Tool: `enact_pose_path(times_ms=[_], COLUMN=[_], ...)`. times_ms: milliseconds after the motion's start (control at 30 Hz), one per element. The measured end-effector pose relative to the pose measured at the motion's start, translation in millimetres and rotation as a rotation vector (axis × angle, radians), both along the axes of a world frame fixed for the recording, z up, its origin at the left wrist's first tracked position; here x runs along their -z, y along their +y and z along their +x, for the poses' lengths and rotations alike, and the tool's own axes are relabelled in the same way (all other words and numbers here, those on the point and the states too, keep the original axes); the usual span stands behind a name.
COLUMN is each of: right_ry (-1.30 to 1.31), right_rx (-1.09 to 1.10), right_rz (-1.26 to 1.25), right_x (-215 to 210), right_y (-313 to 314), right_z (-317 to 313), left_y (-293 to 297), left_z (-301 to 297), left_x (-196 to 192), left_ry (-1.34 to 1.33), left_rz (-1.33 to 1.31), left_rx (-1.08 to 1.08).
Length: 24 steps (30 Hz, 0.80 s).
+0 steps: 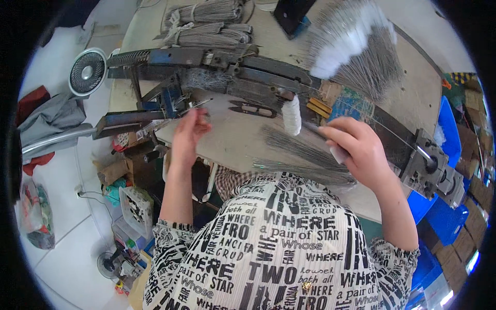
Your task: The person is assembling brushes by inserting bristles into a metal frame using a specialized machine.
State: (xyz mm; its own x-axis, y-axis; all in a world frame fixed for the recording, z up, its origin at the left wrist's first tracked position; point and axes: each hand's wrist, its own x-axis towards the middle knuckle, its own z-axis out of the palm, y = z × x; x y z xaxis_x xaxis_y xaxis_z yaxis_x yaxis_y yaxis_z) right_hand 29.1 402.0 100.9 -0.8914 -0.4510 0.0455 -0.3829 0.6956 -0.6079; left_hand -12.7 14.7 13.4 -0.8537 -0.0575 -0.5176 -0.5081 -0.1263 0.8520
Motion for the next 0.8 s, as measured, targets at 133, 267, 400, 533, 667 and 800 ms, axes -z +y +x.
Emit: enact_pose_path(times_ms=[133, 267, 400, 533, 667, 800], right_ry=[-0.071, -0.038, -0.063, 0.006, -0.112, 0.008], right_rx=[0.067, 0.054, 0.329, 0.257, 0.14, 0.321], right_rz=[-0.028, 0.059, 0.099, 0.081, -0.268, -0.355], right_x=[12, 30, 34, 57, 9, -44], right_y=[3, 9, -8, -2, 21, 49], right_z=[-8, -7, -15, -18, 10, 4], left_y=[-2, 4, 10, 10, 76, 199], left_z=[6, 10, 7, 11, 15, -11], left_x=[3, -1, -3, 2, -35, -78], left_ry=[0.039, 0.042, 0.013, -0.061, -0.133, 0.089], left_rz=[0.015, 0.023, 0.053, 0.267, 0.382, 0.25], left_rx=[-0.089, -0.155, -0.182, -0.225, 0.152, 1.024])
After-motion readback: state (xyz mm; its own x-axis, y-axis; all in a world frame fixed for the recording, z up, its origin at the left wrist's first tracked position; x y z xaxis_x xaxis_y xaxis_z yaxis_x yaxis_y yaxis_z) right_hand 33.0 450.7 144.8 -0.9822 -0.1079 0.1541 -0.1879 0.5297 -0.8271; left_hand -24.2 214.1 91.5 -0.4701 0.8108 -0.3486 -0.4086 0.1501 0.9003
